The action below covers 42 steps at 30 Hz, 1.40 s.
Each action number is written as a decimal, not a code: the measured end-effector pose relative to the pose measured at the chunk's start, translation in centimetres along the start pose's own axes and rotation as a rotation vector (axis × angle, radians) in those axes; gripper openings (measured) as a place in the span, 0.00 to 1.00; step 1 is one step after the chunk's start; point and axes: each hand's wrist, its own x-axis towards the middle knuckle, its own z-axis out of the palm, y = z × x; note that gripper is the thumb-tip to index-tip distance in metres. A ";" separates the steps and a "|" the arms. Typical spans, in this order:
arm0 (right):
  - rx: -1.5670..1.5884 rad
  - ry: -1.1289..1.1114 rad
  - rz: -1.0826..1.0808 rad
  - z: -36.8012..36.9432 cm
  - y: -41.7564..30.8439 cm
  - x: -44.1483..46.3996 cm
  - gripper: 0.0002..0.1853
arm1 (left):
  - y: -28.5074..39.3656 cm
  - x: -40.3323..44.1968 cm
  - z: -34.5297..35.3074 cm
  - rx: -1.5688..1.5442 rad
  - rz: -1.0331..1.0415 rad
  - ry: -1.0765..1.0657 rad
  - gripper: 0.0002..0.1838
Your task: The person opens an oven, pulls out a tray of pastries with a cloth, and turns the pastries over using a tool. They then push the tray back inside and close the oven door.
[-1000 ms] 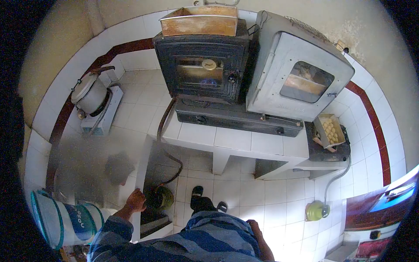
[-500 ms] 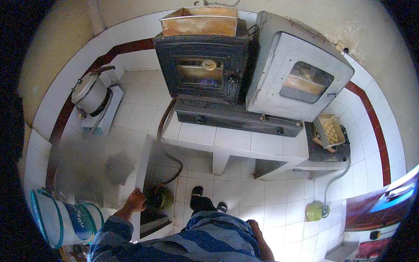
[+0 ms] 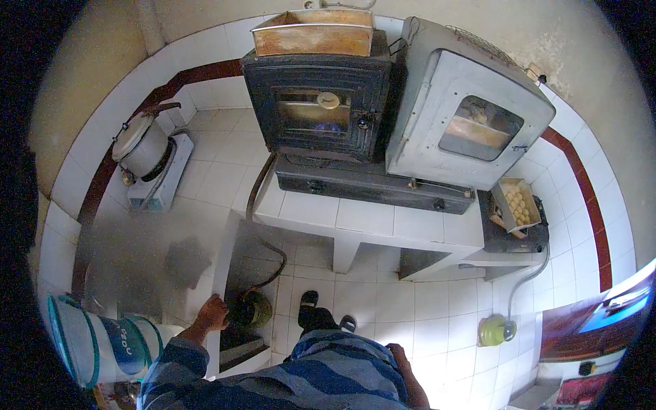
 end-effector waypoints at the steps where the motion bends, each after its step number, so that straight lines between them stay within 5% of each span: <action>1: -0.044 0.009 -0.053 0.4 0.9 0.4 0.14 | 0.0 0.1 -0.6 -0.002 -0.001 -0.057 0.24; 16: 0.010 0.082 -0.223 2.3 4.6 1.6 0.11 | -0.1 0.2 0.4 -0.028 0.003 -0.113 0.27; 20: 0.089 0.048 -0.072 1.8 3.3 0.9 0.11 | 0.0 -0.3 -0.7 -0.007 0.019 0.060 0.21; 25: -0.054 0.035 -0.017 1.3 2.4 0.7 0.10 | 0.0 -0.4 -1.8 -0.024 0.005 0.001 0.22; 38: 0.018 -0.003 0.023 0.7 1.3 0.6 0.13 | 0.0 -0.1 -0.7 -0.083 -0.007 0.017 0.19; 42: -0.134 0.006 -0.107 1.4 3.3 1.6 0.12 | 0.2 -0.2 -1.8 -0.093 -0.033 -0.017 0.20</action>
